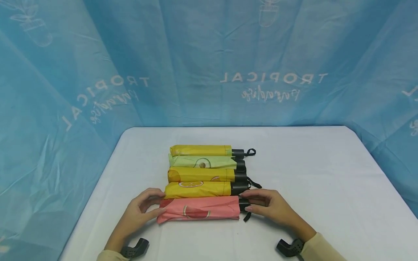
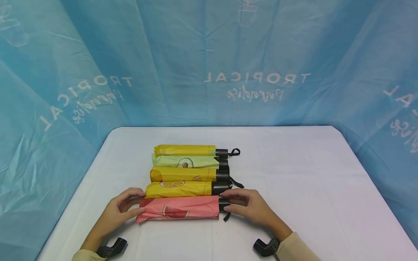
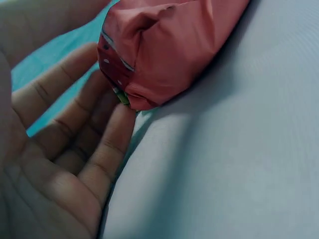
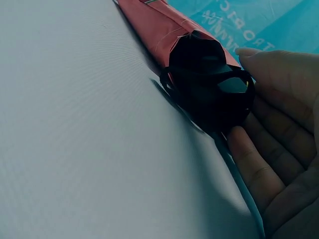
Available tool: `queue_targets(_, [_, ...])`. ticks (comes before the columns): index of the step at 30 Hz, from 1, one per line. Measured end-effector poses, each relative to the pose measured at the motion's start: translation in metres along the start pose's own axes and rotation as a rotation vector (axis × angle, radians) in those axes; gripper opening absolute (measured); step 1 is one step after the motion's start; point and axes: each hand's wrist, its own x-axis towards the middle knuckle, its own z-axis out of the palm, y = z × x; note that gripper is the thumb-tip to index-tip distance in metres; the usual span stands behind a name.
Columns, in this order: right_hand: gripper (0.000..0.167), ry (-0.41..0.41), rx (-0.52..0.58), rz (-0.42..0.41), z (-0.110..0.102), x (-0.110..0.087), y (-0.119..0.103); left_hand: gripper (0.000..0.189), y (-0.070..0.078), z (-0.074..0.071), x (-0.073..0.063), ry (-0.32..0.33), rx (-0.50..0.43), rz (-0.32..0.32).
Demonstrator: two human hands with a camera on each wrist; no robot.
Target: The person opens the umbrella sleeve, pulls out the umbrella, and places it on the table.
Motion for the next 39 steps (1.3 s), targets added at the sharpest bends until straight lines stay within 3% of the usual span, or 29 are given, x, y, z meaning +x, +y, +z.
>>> queue_targets(8, [0.039, -0.006, -0.002, -0.019, 0.002, 0.001, -0.001, 0.048, -0.002, -0.002, -0.006, -0.01, -0.023, -0.039])
queue_targets(18, [0.041, -0.008, -0.128, -0.057, 0.006, 0.002, 0.002, 0.052, 0.001, -0.004, -0.019, -0.042, 0.003, -0.063])
queue_targets(24, [0.045, -0.034, -0.156, -0.049, 0.007, 0.003, 0.004, 0.05, 0.007, -0.005, -0.03, 0.002, 0.08, -0.128])
queue_targets(39, [0.048, -0.031, -0.193, -0.057, 0.007, 0.002, 0.002, 0.066, 0.012, 0.013, -0.023, -0.069, 0.199, -0.16])
